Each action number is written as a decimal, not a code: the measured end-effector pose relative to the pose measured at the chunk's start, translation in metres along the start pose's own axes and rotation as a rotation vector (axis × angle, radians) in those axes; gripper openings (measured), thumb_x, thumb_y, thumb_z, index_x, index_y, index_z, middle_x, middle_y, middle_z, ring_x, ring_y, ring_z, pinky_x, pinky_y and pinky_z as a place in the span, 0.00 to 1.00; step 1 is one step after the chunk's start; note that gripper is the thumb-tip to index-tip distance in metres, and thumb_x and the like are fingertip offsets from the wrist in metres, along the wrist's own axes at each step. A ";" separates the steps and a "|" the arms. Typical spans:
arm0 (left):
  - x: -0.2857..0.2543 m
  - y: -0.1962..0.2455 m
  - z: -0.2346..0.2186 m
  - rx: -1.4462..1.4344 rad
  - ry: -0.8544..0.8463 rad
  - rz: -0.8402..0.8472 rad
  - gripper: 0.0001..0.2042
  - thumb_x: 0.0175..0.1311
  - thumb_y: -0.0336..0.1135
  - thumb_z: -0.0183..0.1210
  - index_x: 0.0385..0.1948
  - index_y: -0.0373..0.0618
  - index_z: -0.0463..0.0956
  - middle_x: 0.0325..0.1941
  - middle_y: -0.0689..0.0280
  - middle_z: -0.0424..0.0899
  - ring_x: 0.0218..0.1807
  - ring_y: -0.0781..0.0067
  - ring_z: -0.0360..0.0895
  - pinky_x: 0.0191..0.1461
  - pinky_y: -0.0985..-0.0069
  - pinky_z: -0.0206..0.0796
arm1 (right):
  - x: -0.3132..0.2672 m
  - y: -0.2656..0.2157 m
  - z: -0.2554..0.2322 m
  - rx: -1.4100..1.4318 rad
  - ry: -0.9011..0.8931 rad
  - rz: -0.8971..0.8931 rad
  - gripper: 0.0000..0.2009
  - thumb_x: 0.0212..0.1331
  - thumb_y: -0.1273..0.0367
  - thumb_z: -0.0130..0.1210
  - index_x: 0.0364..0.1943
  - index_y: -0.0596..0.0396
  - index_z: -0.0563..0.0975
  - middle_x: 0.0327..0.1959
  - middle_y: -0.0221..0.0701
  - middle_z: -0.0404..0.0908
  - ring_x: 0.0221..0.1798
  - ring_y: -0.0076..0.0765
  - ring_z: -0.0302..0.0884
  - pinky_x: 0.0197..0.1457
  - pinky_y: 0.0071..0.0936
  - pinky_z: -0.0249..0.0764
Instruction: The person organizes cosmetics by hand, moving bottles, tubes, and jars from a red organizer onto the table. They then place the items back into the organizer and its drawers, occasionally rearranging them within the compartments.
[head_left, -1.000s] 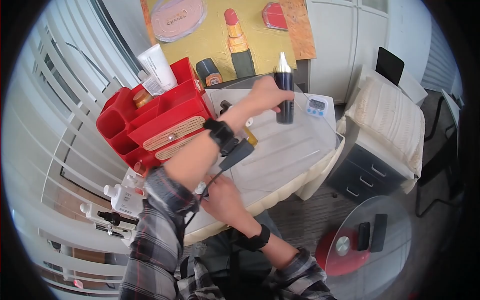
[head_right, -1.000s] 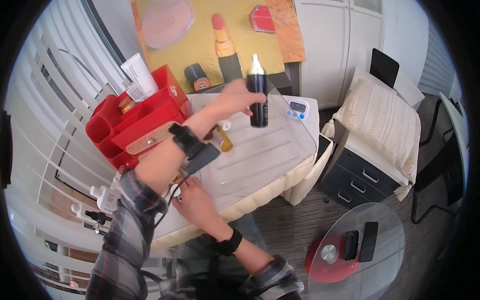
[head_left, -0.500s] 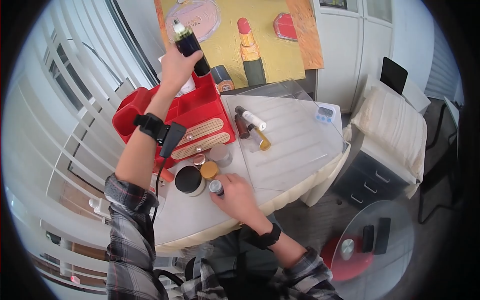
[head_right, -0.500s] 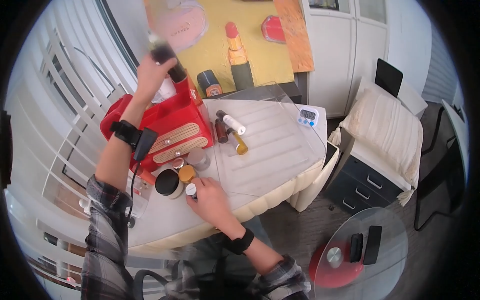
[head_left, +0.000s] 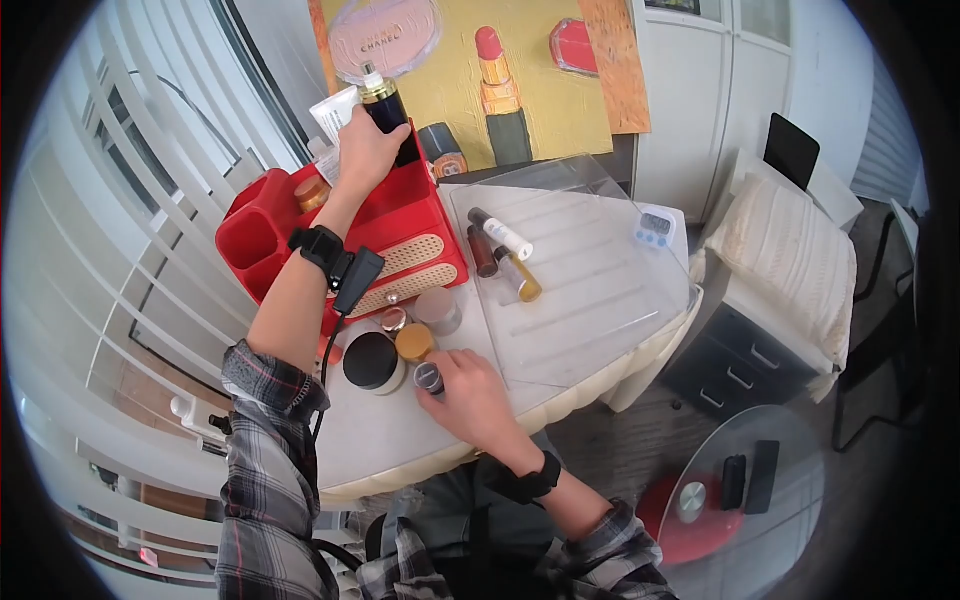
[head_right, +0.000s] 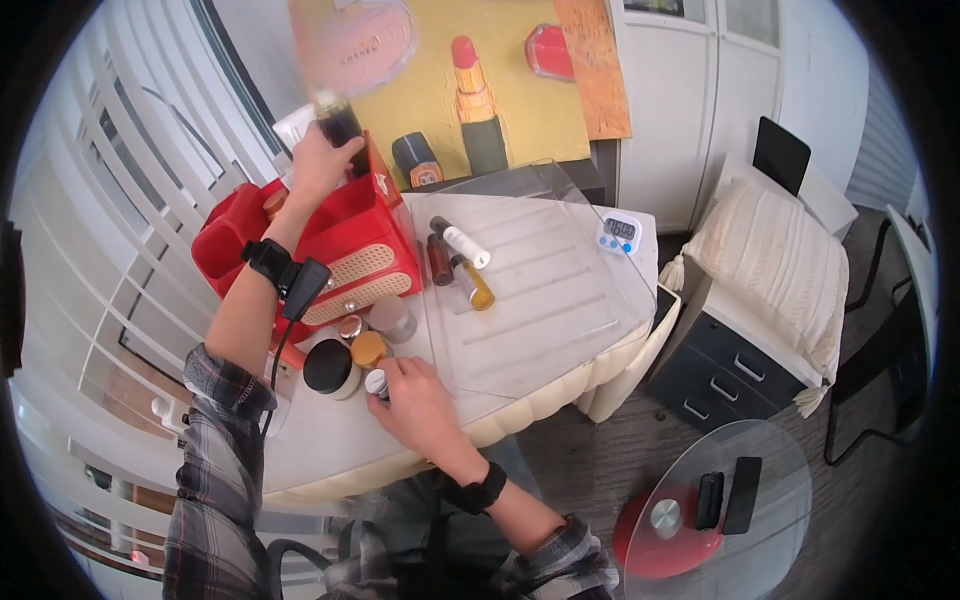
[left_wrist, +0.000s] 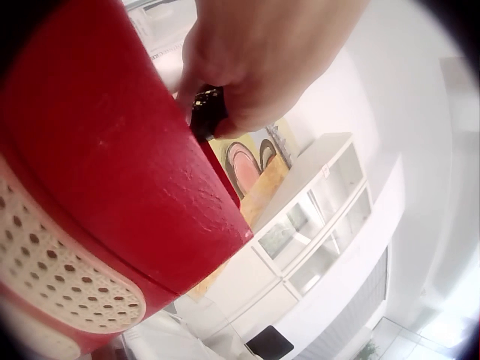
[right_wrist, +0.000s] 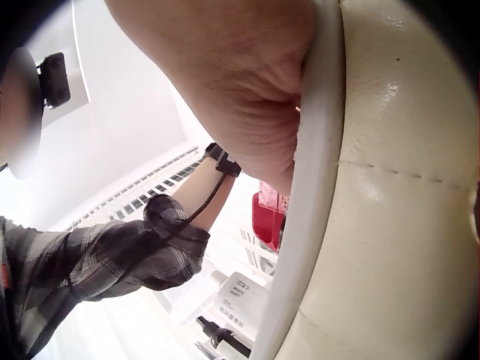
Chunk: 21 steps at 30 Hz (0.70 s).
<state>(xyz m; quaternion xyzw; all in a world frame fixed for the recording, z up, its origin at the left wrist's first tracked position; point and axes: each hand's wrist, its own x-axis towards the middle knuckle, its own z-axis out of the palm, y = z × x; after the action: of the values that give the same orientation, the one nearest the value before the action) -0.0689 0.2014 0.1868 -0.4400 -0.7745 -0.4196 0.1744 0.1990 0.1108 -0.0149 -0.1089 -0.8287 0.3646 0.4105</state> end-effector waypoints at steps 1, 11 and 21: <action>0.001 -0.006 0.004 0.047 0.010 0.040 0.28 0.55 0.41 0.71 0.46 0.23 0.72 0.41 0.32 0.84 0.48 0.33 0.84 0.53 0.53 0.77 | 0.000 0.000 0.000 0.002 -0.004 0.005 0.14 0.51 0.69 0.68 0.41 0.59 0.79 0.37 0.42 0.83 0.43 0.52 0.80 0.49 0.45 0.77; -0.013 -0.006 0.015 0.251 0.069 0.092 0.30 0.58 0.43 0.71 0.49 0.25 0.68 0.43 0.33 0.84 0.49 0.31 0.83 0.54 0.49 0.76 | 0.001 0.000 0.000 0.001 -0.013 0.001 0.15 0.50 0.70 0.68 0.42 0.60 0.80 0.37 0.41 0.83 0.43 0.51 0.80 0.49 0.44 0.77; -0.024 0.004 0.008 0.470 0.097 0.155 0.31 0.59 0.44 0.70 0.55 0.29 0.68 0.51 0.40 0.81 0.53 0.35 0.81 0.56 0.52 0.75 | 0.000 -0.001 -0.002 -0.001 -0.065 0.031 0.15 0.53 0.69 0.67 0.43 0.60 0.79 0.39 0.42 0.82 0.47 0.51 0.79 0.54 0.44 0.76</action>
<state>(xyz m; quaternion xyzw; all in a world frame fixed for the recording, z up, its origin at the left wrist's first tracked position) -0.0519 0.1962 0.1691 -0.4247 -0.8056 -0.2339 0.3404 0.2007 0.1110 -0.0130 -0.1098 -0.8400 0.3738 0.3776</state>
